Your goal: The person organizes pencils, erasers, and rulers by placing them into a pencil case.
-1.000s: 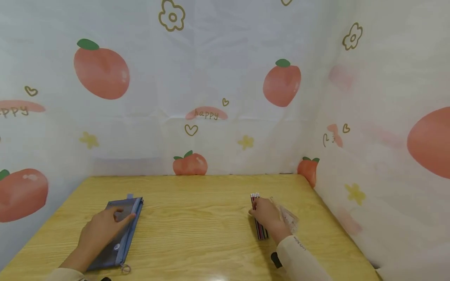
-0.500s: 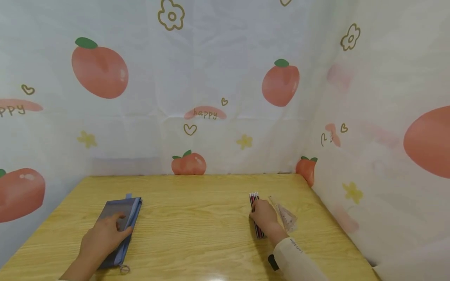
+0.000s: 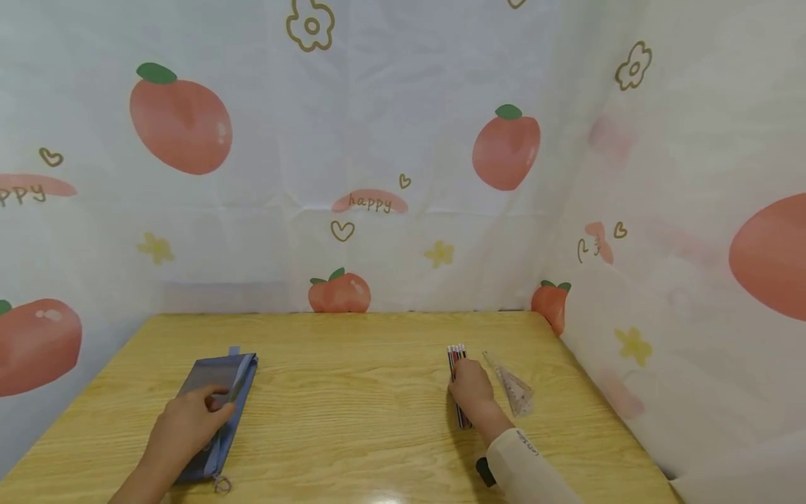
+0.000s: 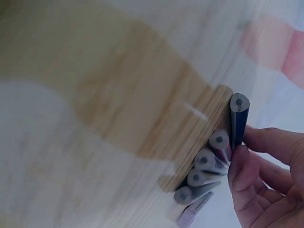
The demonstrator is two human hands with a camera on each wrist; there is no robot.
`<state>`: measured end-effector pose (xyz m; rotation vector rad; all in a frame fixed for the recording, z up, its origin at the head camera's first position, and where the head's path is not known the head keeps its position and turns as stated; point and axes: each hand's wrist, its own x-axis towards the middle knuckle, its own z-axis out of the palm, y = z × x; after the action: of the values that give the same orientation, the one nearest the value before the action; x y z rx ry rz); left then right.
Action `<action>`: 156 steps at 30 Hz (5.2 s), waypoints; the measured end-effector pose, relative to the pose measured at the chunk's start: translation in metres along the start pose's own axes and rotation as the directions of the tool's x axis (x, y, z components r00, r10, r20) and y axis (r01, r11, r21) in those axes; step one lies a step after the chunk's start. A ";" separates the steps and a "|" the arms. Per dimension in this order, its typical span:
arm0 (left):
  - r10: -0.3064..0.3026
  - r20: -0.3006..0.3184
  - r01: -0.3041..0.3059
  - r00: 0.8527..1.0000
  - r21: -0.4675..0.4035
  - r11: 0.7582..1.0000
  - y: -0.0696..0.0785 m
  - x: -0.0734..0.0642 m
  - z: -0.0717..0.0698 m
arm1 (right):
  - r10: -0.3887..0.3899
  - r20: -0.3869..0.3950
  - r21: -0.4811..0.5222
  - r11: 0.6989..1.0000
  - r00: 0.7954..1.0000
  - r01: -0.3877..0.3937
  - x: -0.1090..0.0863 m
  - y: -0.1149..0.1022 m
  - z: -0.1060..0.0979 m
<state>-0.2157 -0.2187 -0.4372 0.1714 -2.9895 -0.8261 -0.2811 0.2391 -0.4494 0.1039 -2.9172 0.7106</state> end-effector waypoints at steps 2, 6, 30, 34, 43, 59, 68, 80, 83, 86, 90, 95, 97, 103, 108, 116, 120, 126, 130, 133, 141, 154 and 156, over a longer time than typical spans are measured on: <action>-0.008 -0.009 0.008 1.000 -0.031 1.000 0.001 -0.001 0.000 | 0.000 -0.001 0.002 1.000 1.000 0.000 0.000 -0.001 0.001; -0.011 -0.038 0.008 0.999 -0.083 0.996 0.002 0.000 0.001 | 0.011 0.005 0.001 1.000 1.000 -0.011 -0.001 -0.004 0.000; -0.007 -0.036 -0.003 0.999 -0.260 0.966 0.013 -0.005 0.007 | 0.072 0.045 0.131 0.988 0.996 -0.078 -0.002 -0.009 -0.006; -0.005 -0.044 -0.007 0.999 -0.266 0.964 0.014 -0.004 0.010 | 0.094 0.022 0.230 0.968 0.995 -0.096 -0.001 -0.008 -0.005; -0.014 -0.059 -0.004 0.998 -0.290 0.957 0.023 -0.004 0.014 | 0.227 0.130 0.484 0.835 0.965 -0.262 -0.002 -0.012 -0.005; -0.020 -0.060 -0.005 0.998 -0.383 0.924 0.041 -0.006 0.024 | 0.202 0.334 0.739 0.549 0.921 -0.389 -0.012 -0.017 0.001; -0.013 -0.086 -0.024 0.996 -0.409 0.912 0.054 -0.004 0.034 | 0.106 0.390 0.786 0.479 0.915 -0.390 -0.016 -0.026 0.011; -0.005 -0.066 -0.026 0.998 -0.460 0.887 0.067 -0.002 0.044 | 0.029 0.419 0.820 0.417 0.908 -0.392 -0.015 -0.037 0.026; 0.005 -0.075 -0.039 0.997 -0.459 0.888 0.069 -0.001 0.047 | 0.021 0.425 0.828 0.394 0.905 -0.398 -0.015 -0.041 0.029; 0.006 -0.083 -0.044 0.997 -0.465 0.884 0.071 0.000 0.050 | 0.019 0.430 0.833 0.378 0.903 -0.404 -0.015 -0.043 0.032; 0.007 -0.076 -0.042 0.997 -0.474 0.879 0.074 0.002 0.053 | -0.002 0.432 0.840 0.365 0.902 -0.402 -0.014 -0.045 0.036; 0.010 -0.086 -0.048 0.996 -0.450 0.892 0.077 0.006 0.055 | -0.027 0.426 0.852 0.348 0.904 -0.391 -0.014 -0.051 0.042; 0.009 -0.085 -0.047 0.996 -0.451 0.891 0.079 0.007 0.056 | -0.035 0.426 0.853 0.349 0.904 -0.388 -0.014 -0.054 0.044; -0.006 -0.065 -0.027 0.998 -0.504 0.863 0.082 0.007 0.059 | -0.048 0.428 0.853 0.351 0.903 -0.385 -0.014 -0.064 0.049; -0.010 -0.066 -0.026 0.998 -0.517 0.855 0.086 0.009 0.061 | -0.066 0.427 0.854 0.356 0.902 -0.379 -0.013 -0.074 0.053; 0.011 -0.070 -0.046 0.998 -0.516 0.855 0.092 0.012 0.065 | -0.085 0.424 0.856 0.363 0.902 -0.369 -0.011 -0.087 0.060; 0.020 -0.070 -0.054 0.997 -0.522 0.851 0.096 0.014 0.068 | -0.080 0.431 0.851 0.369 0.899 -0.375 -0.011 -0.092 0.060; 0.021 -0.074 -0.058 0.997 -0.544 0.837 0.102 0.013 0.071 | -0.082 0.431 0.853 0.363 0.899 -0.376 -0.011 -0.095 0.062; 0.039 -0.070 -0.071 0.997 -0.550 0.832 0.105 0.013 0.074 | -0.088 0.431 0.853 0.366 0.898 -0.373 -0.011 -0.096 0.064; 0.050 -0.066 -0.078 0.997 -0.557 0.827 0.108 0.013 0.078 | -0.091 0.429 0.849 0.380 0.899 -0.366 -0.011 -0.097 0.065; 0.086 -0.056 -0.103 0.995 -0.560 0.822 0.114 0.012 0.087 | -0.093 0.430 0.845 0.391 0.898 -0.365 -0.013 -0.102 0.069; 0.085 -0.057 -0.102 0.995 -0.565 0.819 0.122 0.014 0.091 | -0.075 0.408 0.838 0.427 0.910 -0.340 -0.016 -0.106 0.073; 0.087 -0.055 -0.103 0.995 -0.566 0.818 0.123 0.014 0.091 | -0.068 0.408 0.833 0.436 0.910 -0.341 -0.017 -0.107 0.072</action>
<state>-0.2470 -0.0686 -0.4520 0.0096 -2.5457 -1.6301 -0.2625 0.1117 -0.4669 0.1072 -2.4424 2.4806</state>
